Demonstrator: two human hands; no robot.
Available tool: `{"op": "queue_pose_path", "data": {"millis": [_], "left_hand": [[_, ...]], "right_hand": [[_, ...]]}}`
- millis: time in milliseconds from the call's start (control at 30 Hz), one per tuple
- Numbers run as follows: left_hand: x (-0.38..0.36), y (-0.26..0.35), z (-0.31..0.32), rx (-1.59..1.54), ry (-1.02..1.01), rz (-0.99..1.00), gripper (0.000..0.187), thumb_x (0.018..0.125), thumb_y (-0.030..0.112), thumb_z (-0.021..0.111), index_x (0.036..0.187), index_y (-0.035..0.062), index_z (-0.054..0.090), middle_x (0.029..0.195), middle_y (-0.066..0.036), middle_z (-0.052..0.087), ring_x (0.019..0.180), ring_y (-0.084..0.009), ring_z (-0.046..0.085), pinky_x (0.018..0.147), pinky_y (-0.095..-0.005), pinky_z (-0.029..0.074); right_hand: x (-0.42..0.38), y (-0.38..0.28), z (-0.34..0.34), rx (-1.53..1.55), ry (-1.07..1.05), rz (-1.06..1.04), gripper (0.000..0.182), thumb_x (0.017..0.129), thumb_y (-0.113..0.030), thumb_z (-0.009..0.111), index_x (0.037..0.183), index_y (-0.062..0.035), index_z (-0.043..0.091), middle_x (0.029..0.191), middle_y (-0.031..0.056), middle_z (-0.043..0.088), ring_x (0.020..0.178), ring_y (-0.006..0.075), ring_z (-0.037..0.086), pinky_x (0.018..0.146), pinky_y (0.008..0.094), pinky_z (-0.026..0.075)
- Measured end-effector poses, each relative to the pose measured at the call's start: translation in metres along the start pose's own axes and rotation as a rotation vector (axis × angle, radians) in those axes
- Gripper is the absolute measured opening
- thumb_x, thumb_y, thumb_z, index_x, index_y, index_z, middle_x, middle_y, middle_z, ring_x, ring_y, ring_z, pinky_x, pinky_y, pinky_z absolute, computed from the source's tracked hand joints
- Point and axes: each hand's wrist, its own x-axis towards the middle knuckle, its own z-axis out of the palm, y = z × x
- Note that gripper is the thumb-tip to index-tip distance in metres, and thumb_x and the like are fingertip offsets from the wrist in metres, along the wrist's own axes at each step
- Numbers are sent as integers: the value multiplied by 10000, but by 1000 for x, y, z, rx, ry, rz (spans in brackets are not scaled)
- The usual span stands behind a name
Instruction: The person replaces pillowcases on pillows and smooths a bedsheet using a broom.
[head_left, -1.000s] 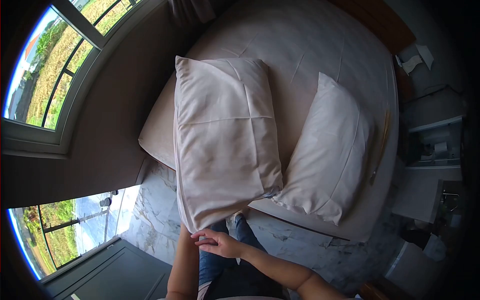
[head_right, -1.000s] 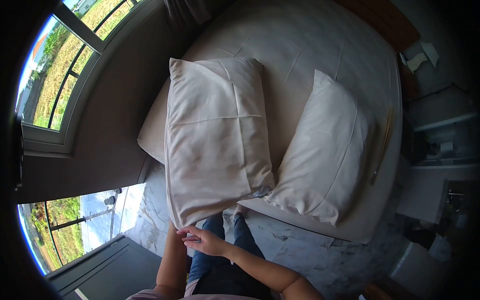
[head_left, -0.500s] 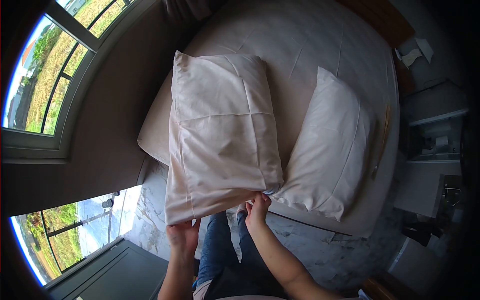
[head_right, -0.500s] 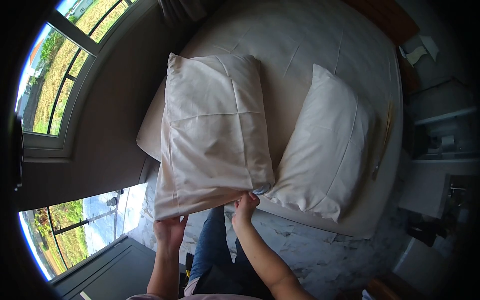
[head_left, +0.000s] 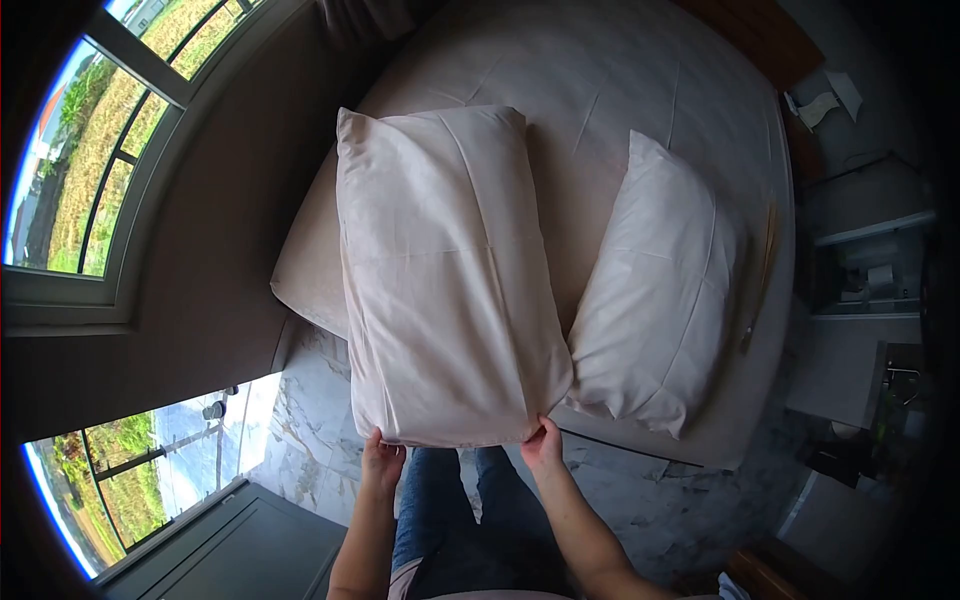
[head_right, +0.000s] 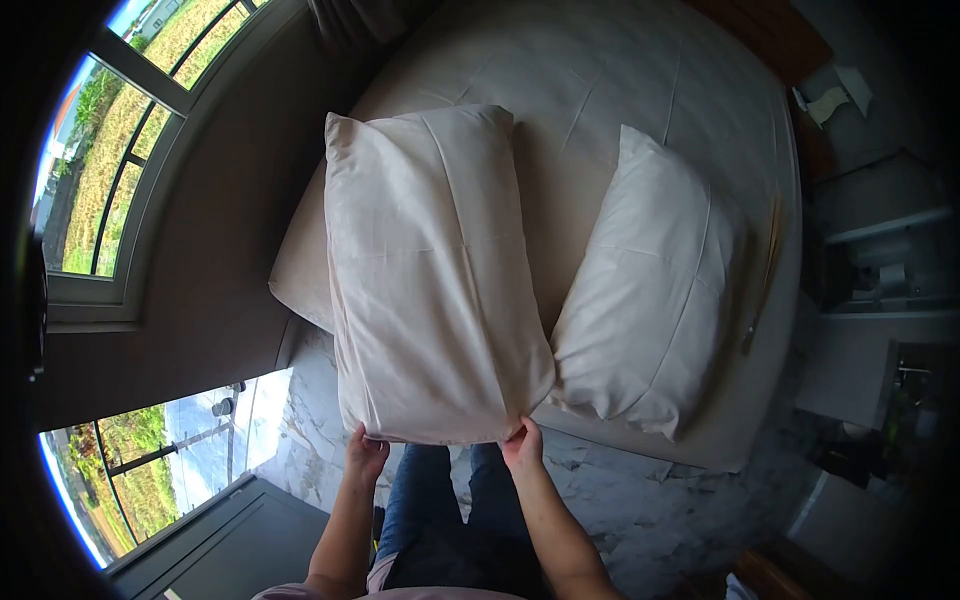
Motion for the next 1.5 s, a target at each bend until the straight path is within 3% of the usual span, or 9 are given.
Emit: {"op": "queue_pose_path", "data": {"millis": [233,367,633,733,900,1067,1200,1300,1500], "left_hand": [[-23,7,70,424,847,337,591,855,559,377,1339,238,266,1307,-117,335,1164,-258,387,919,-465,337],[19,1,66,572,91,594,790,830,504,498,1393,147,75,1398,-149,176,1240,-304,279,973,-436,309],[-17,-26,176,422,-305,599,601,863,366,506,1306,47,255,1285,-144,396,1104,-288,472,906,-396,415],[-38,-47,223,-95,-486,86,462,872,287,493,1239,28,386,1257,-108,450,1097,-242,487,887,-351,422],[-37,-73,239,228,-734,-219,428,868,297,486,1202,32,439,1203,-90,486,1053,-214,501,841,-329,430],[-1,-64,168,775,-861,-74,432,853,312,501,1191,49,448,1157,-84,506,1001,-198,520,821,-321,433],[31,-42,93,1175,-935,342,434,841,324,513,1183,62,455,1120,-79,523,959,-186,535,805,-315,436],[-1,-7,104,1098,-274,-77,282,845,287,531,1015,62,543,892,-39,585,760,-118,549,691,-274,429],[7,-29,139,908,-203,404,270,828,311,591,816,52,518,770,-15,546,700,-89,473,609,-243,380]], "right_hand": [[27,3,30,-51,331,-57,434,768,-463,555,1076,-164,489,999,-3,509,886,146,476,804,333,366],[29,-16,85,125,-81,-90,576,824,-541,450,1242,-149,395,1236,32,422,1128,215,408,951,416,318],[-116,-70,246,-140,-544,-517,482,923,-383,342,1304,-86,327,1311,59,391,1203,227,377,998,416,306],[-139,-84,268,-219,-845,-664,480,914,-357,368,1290,-60,331,1295,91,403,1164,244,426,969,432,349],[-153,-76,308,-945,-1317,-764,442,741,17,599,1162,-16,469,1103,82,517,951,216,553,804,330,459],[-107,-9,288,-1530,-1062,-1149,641,661,12,608,1256,-155,435,992,86,479,818,214,548,740,321,461],[-57,24,203,-1541,-1078,-421,475,790,-81,598,1237,-83,438,1104,108,476,803,138,552,703,252,471],[1,26,151,-1200,-701,-173,266,845,-176,560,1068,-34,533,1011,88,554,724,120,564,637,231,464],[29,-18,141,-715,-65,38,370,864,-414,497,1064,-107,447,878,49,581,701,149,569,565,278,451]]}}
